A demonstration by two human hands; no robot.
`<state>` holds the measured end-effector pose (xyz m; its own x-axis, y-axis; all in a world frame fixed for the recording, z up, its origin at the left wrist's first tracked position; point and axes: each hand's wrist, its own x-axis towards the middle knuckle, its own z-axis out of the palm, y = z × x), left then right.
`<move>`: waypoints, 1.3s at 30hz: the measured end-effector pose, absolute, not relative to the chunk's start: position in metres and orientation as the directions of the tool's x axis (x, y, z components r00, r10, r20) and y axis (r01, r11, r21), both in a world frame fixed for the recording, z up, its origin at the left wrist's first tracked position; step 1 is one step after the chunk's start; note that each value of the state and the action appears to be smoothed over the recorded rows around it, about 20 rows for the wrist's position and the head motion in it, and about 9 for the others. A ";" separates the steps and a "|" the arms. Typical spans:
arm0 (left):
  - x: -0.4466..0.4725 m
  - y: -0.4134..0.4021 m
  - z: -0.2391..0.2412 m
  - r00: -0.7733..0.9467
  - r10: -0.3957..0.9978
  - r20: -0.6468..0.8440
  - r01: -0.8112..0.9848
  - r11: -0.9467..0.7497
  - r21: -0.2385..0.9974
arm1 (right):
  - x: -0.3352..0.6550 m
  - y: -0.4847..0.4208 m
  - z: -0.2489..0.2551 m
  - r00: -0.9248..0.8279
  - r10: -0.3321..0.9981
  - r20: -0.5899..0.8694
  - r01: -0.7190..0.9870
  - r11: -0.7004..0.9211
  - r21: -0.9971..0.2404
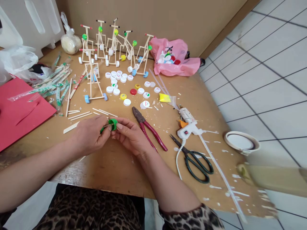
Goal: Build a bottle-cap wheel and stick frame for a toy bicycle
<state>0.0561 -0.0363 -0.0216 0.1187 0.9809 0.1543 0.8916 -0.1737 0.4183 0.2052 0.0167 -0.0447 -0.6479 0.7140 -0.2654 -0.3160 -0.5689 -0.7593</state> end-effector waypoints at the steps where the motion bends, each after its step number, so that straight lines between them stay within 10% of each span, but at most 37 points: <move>1: 0.056 -0.036 -0.021 0.116 0.984 0.134 0.895 -0.162 0.416 | 0.205 0.017 -0.045 -0.647 0.715 -0.264 -0.315 -0.566 -0.762; 39: 0.057 -0.038 -0.021 0.158 0.971 0.180 0.884 -0.221 0.411 | 0.208 0.017 -0.040 -0.622 0.735 -0.270 -0.246 -0.511 -0.824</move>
<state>0.0567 -0.0378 -0.0210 0.1583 0.9708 0.1802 0.8843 -0.2206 0.4115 0.2077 0.0167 -0.0399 -0.6224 0.7346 -0.2703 -0.2455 -0.5111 -0.8237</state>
